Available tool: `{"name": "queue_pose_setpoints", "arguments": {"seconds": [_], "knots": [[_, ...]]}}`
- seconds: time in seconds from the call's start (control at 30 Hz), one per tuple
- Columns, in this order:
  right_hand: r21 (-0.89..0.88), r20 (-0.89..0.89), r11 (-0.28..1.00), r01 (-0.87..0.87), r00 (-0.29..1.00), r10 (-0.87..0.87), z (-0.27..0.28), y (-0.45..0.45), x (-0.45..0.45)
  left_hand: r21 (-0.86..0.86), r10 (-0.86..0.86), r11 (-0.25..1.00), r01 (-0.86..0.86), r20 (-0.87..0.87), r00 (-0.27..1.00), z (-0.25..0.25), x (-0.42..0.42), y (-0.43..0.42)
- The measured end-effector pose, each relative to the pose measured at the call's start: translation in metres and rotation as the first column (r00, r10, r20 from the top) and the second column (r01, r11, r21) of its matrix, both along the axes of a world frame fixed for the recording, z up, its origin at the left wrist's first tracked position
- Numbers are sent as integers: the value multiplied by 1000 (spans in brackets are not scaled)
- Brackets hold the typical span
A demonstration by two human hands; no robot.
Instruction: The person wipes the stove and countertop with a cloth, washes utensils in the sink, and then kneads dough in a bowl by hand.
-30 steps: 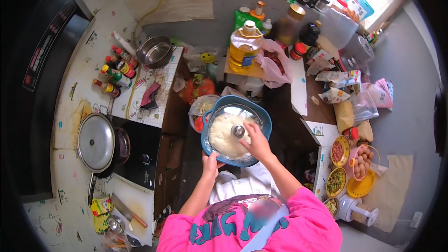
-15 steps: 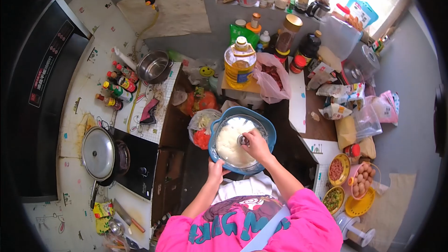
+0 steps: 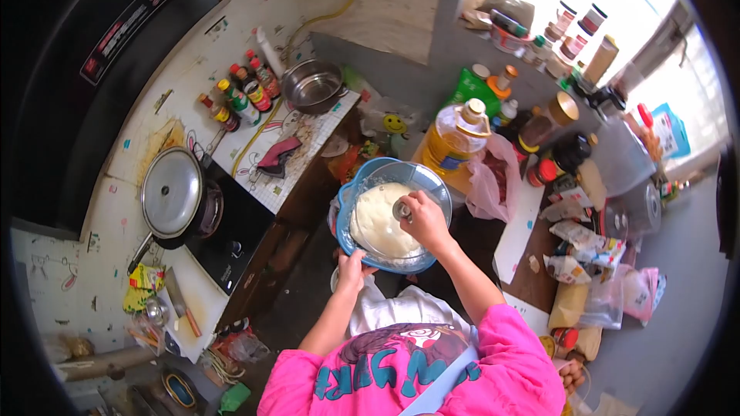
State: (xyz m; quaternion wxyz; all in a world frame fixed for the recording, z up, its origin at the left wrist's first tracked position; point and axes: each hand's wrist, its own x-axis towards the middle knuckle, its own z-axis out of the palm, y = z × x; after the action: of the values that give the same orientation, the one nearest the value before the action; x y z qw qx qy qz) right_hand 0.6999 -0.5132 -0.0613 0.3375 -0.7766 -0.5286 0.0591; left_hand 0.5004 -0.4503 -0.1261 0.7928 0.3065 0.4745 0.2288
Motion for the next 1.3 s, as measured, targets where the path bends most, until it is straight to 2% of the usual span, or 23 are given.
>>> {"name": "queue_pose_setpoints", "arguments": {"seconds": [0.13,0.23,0.3,0.37,0.53,0.63,0.7,0.77,0.8,0.93,1.07,1.3], "knots": [[110,-10,994,-20,1000,21,22,56,12,2,98,995,-98,7,995,-6,-1,44],[127,-39,991,48,998,-43,30,106,25,-48,75,996,-73,35,997,-14,-7,97],[78,-142,991,108,985,-96,37,145,35,-64,139,989,-137,31,990,-27,-9,132],[91,-119,989,119,987,-108,34,184,45,-60,175,983,-173,40,984,-35,-13,163],[34,-109,993,115,988,-110,23,285,55,-219,213,953,-208,0,977,-58,-29,230],[29,-47,996,88,995,-87,19,338,53,-248,271,927,-280,-71,960,-50,-35,252],[-23,5,997,69,998,-69,16,370,52,-285,275,916,-282,-65,959,-60,-44,265],[-7,-27,999,53,998,-53,5,399,55,-340,293,896,-287,-33,955,-78,-51,276],[-16,-9,999,40,999,-40,2,413,56,-296,309,905,-305,-34,951,-81,-51,279],[-72,46,997,15,999,-11,-20,466,70,-301,448,845,-441,-48,893,-86,-41,301],[-77,95,996,46,995,-39,-39,509,84,-359,527,791,-496,-13,850,-98,-32,329],[-122,106,988,99,991,-86,-62,552,101,-440,517,767,-467,-6,856,-120,-39,342]]}}
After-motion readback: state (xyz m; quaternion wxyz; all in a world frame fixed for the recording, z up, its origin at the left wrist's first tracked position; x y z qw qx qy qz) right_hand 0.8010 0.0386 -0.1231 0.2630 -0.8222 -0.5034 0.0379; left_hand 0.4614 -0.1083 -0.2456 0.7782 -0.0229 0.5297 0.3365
